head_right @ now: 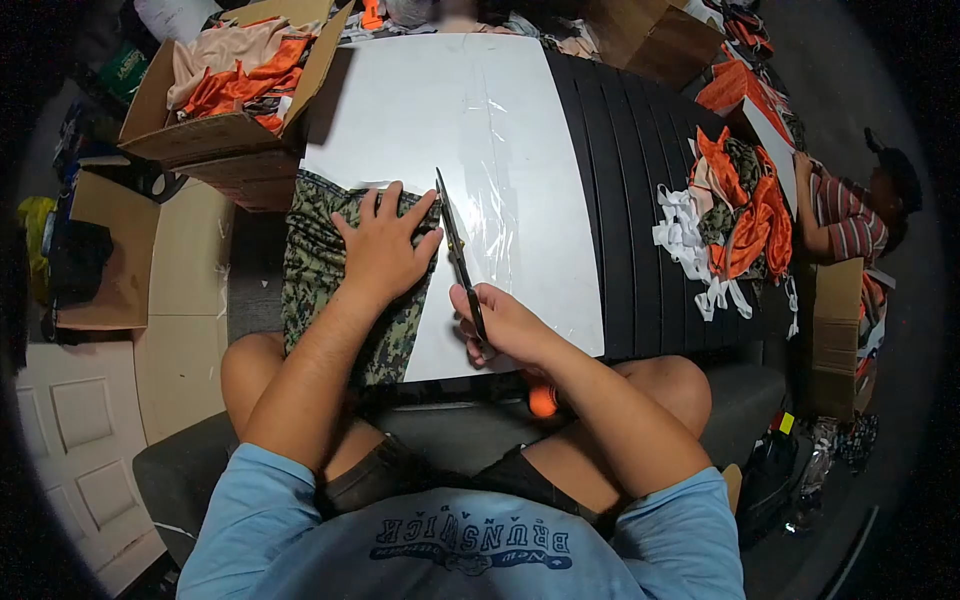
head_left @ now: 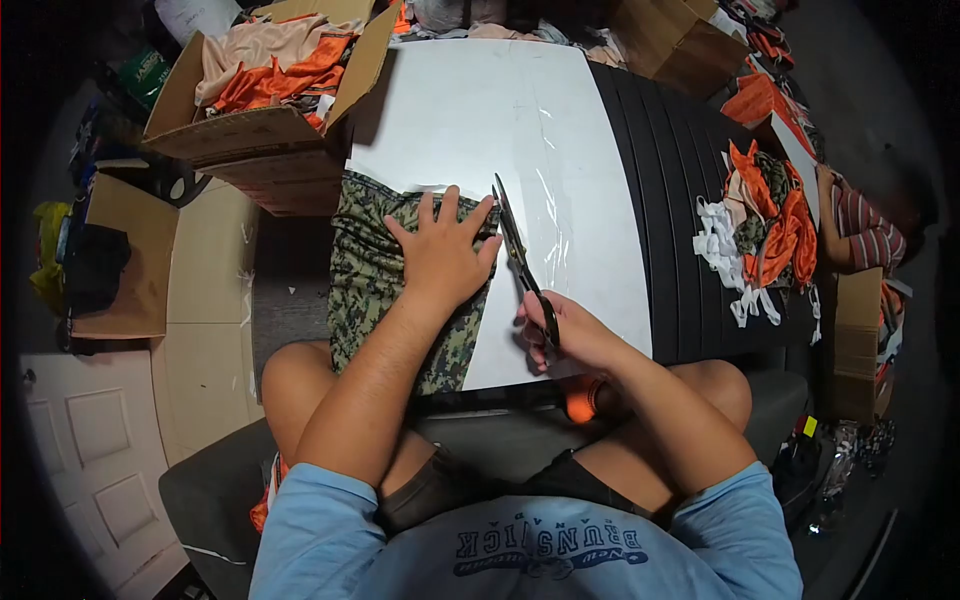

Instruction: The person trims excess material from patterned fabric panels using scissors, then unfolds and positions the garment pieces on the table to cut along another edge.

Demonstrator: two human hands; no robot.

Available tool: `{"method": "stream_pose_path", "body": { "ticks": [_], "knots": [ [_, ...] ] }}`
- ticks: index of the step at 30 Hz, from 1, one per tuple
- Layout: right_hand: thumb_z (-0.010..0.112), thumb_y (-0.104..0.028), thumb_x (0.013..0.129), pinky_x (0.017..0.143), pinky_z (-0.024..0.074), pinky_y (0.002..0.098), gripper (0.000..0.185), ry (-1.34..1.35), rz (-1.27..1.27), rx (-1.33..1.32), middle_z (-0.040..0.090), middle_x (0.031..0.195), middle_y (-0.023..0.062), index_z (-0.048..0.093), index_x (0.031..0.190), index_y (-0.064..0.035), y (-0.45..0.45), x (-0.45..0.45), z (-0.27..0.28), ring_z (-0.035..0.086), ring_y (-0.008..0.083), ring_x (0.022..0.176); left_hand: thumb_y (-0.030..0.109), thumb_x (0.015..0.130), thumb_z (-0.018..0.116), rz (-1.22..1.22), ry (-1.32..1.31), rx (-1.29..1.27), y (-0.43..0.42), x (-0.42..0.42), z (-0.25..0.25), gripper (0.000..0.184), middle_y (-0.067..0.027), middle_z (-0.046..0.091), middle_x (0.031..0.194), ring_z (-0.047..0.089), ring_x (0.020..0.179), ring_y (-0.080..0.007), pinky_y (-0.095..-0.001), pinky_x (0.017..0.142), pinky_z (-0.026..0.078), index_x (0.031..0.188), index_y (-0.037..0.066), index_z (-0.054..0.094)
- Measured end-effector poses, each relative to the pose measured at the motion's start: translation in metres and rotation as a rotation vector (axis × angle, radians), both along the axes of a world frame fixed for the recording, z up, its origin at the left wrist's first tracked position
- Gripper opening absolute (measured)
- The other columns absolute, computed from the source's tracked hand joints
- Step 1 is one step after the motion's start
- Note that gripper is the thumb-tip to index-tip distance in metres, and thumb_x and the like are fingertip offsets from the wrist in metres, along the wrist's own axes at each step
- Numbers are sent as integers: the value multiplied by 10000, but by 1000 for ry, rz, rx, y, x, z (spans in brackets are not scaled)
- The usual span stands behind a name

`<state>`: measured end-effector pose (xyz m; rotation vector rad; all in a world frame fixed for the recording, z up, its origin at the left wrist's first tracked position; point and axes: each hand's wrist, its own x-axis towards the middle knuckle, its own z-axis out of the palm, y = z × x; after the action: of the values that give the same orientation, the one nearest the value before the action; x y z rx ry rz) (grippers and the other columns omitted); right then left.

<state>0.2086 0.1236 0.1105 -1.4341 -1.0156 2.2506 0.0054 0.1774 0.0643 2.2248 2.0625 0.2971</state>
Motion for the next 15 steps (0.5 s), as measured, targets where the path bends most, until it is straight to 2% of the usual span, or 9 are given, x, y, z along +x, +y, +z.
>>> {"method": "stream_pose_path", "body": {
  "ticks": [6,15],
  "knots": [
    [609,-578,1003,494,432,268,492,-82,26,28,509,719,4,475,946,-108,-1,-2,3,514,111,535,486,976,554,7,-10,8,0,0,-1,546,-135,436,1558,369,1420,-400,-822,1055,263,1489,302,534],
    [659,-464,1012,480,421,257,405,-34,3,28,503,708,0,483,951,-105,-2,0,-5,518,108,522,492,966,565,9,-3,4,-1,0,0,559,-137,441,1557,373,1422,-407,-823,1046,270,1490,299,532]
  ]
}}
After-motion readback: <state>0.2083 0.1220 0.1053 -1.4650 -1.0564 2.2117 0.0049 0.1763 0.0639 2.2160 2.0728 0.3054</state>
